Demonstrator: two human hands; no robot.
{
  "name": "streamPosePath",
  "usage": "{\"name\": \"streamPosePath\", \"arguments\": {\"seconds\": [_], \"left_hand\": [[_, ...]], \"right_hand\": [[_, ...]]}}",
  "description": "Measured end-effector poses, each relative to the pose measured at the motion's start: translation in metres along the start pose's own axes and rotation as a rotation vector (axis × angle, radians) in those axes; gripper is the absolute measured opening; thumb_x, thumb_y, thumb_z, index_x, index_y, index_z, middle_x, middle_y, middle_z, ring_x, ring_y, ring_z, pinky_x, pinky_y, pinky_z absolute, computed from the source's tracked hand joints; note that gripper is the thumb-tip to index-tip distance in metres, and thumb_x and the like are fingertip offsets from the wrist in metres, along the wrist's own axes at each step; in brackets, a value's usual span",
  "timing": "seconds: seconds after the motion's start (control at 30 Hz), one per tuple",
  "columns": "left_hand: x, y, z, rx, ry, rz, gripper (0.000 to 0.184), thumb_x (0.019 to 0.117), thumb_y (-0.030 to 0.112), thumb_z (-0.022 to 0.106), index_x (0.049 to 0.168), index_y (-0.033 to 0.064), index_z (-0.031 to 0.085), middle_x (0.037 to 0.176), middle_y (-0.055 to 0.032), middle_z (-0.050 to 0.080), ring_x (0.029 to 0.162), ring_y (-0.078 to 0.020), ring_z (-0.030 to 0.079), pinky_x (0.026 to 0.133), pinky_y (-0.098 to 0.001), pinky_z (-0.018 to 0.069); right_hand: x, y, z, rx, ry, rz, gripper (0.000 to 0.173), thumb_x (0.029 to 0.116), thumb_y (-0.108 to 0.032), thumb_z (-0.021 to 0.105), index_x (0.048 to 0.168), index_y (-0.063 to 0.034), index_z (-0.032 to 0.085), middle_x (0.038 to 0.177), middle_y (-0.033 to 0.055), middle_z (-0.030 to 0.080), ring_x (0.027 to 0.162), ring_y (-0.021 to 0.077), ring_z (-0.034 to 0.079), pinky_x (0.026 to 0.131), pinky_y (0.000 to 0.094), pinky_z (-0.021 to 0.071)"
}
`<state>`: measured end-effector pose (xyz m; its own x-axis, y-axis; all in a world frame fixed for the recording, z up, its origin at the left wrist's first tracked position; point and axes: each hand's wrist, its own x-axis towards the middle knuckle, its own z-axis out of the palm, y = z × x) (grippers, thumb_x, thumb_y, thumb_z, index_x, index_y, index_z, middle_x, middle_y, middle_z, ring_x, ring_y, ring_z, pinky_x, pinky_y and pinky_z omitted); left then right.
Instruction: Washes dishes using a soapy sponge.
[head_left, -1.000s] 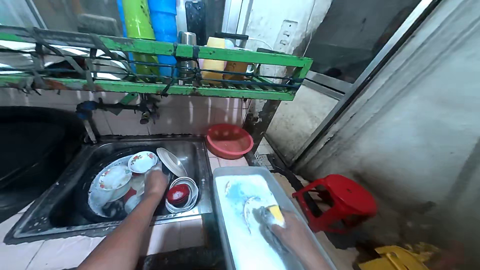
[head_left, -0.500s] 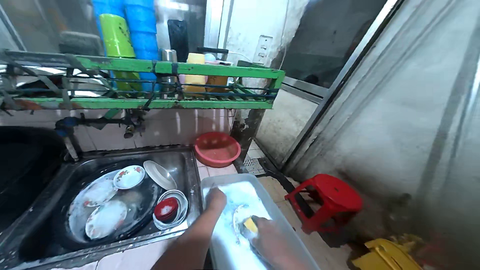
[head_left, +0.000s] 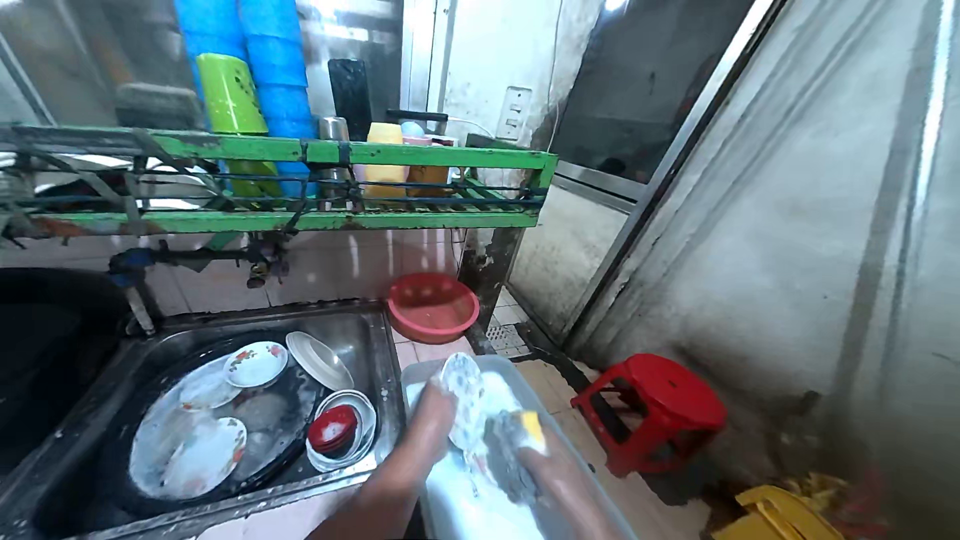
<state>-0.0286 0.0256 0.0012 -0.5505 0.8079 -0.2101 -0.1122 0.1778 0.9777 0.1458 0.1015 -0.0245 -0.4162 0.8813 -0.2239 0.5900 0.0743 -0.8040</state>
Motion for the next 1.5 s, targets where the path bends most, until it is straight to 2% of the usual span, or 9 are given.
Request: {"name": "streamPosePath", "arguments": {"seconds": [0.2, 0.33, 0.47, 0.77, 1.0, 1.13, 1.23, 1.3, 1.5], "left_hand": [[-0.063, 0.003, 0.030, -0.368, -0.096, -0.180, 0.054, 0.0950, -0.010, 0.048, 0.148, 0.0003, 0.039, 0.126, -0.0165, 0.059, 0.104, -0.0179, 0.063, 0.087, -0.0346, 0.0545], [-0.055, 0.015, 0.021, -0.338, 0.013, -0.030, 0.044, 0.1110, 0.019, 0.041, 0.151, 0.0035, 0.044, 0.147, -0.0152, 0.053, 0.130, -0.0188, 0.055, 0.108, -0.0371, 0.0462], [-0.024, 0.020, -0.013, -0.419, 0.152, 0.038, 0.043, 0.1117, 0.032, 0.040, 0.139, 0.0027, 0.056, 0.128, -0.0159, 0.064, 0.114, -0.0219, 0.064, 0.097, -0.0414, 0.0539], [-0.062, 0.015, 0.015, -0.532, 0.098, -0.129, 0.042, 0.1127, 0.029, 0.037, 0.145, 0.0058, 0.051, 0.138, -0.0139, 0.059, 0.124, -0.0206, 0.058, 0.103, -0.0402, 0.0492], [-0.068, -0.005, 0.012, -0.269, -0.018, 0.087, 0.055, 0.1134, 0.033, 0.022, 0.157, 0.0023, 0.035, 0.163, -0.0182, 0.033, 0.150, -0.0214, 0.034, 0.122, -0.0392, 0.0316], [-0.044, -0.001, -0.012, -0.511, -0.062, -0.402, 0.069, 0.1078, 0.061, 0.018, 0.157, 0.0139, 0.033, 0.141, -0.0256, 0.055, 0.114, -0.0415, 0.064, 0.082, -0.0576, 0.0558], [-0.040, 0.013, -0.024, -0.855, 0.025, -0.417, 0.031, 0.1059, 0.017, 0.041, 0.129, -0.0027, 0.048, 0.108, -0.0266, 0.065, 0.089, -0.0375, 0.069, 0.072, -0.0513, 0.0607], [-0.039, 0.020, -0.023, -0.905, 0.095, -0.368, 0.019, 0.0975, -0.001, 0.048, 0.116, -0.0025, 0.053, 0.099, -0.0210, 0.066, 0.085, -0.0307, 0.069, 0.070, -0.0470, 0.0596], [-0.066, 0.007, 0.008, -0.111, -0.255, -0.325, 0.051, 0.0884, -0.014, 0.052, 0.137, 0.0012, 0.048, 0.118, -0.0126, 0.061, 0.102, -0.0190, 0.062, 0.086, -0.0380, 0.0542]], "right_hand": [[0.006, -0.041, 0.010, 0.018, 0.216, -0.285, 0.074, 0.0763, -0.013, 0.079, 0.141, 0.0109, 0.051, 0.143, 0.0331, 0.051, 0.136, 0.0437, 0.048, 0.116, 0.0528, 0.0380], [-0.009, -0.056, 0.029, 0.001, 0.266, -0.337, 0.071, 0.0786, -0.013, 0.077, 0.141, 0.0117, 0.052, 0.143, 0.0347, 0.050, 0.137, 0.0478, 0.046, 0.116, 0.0554, 0.0364], [-0.034, -0.051, 0.057, -0.015, 0.184, -0.573, 0.070, 0.0726, -0.027, 0.080, 0.130, 0.0089, 0.063, 0.129, 0.0277, 0.064, 0.124, 0.0414, 0.059, 0.108, 0.0510, 0.0467], [-0.031, -0.063, 0.050, 0.066, 0.140, -0.367, 0.078, 0.0751, -0.011, 0.074, 0.145, 0.0086, 0.047, 0.145, 0.0312, 0.050, 0.137, 0.0420, 0.048, 0.115, 0.0523, 0.0383], [0.012, -0.057, 0.017, 0.802, 0.247, -0.058, 0.043, 0.0978, -0.006, 0.059, 0.138, 0.0036, 0.047, 0.097, 0.0157, 0.066, 0.076, 0.0194, 0.067, 0.066, 0.0377, 0.0590], [-0.008, -0.062, -0.012, 1.068, 0.151, -0.349, 0.023, 0.0952, -0.015, 0.049, 0.115, -0.0046, 0.054, 0.082, 0.0016, 0.070, 0.070, 0.0102, 0.070, 0.063, 0.0301, 0.0617], [-0.008, -0.033, -0.028, 1.065, -0.192, -0.310, 0.056, 0.0740, -0.038, 0.080, 0.114, -0.0040, 0.060, 0.091, 0.0084, 0.074, 0.080, 0.0170, 0.073, 0.071, 0.0346, 0.0629], [-0.004, -0.020, -0.025, 0.861, -0.119, -0.180, 0.050, 0.0808, -0.025, 0.068, 0.122, -0.0016, 0.053, 0.091, 0.0065, 0.071, 0.078, 0.0130, 0.071, 0.068, 0.0316, 0.0619], [-0.035, -0.050, 0.019, 0.067, 0.101, -0.165, 0.072, 0.0797, -0.018, 0.079, 0.143, 0.0006, 0.052, 0.119, 0.0239, 0.068, 0.110, 0.0352, 0.067, 0.097, 0.0558, 0.0526]]}}
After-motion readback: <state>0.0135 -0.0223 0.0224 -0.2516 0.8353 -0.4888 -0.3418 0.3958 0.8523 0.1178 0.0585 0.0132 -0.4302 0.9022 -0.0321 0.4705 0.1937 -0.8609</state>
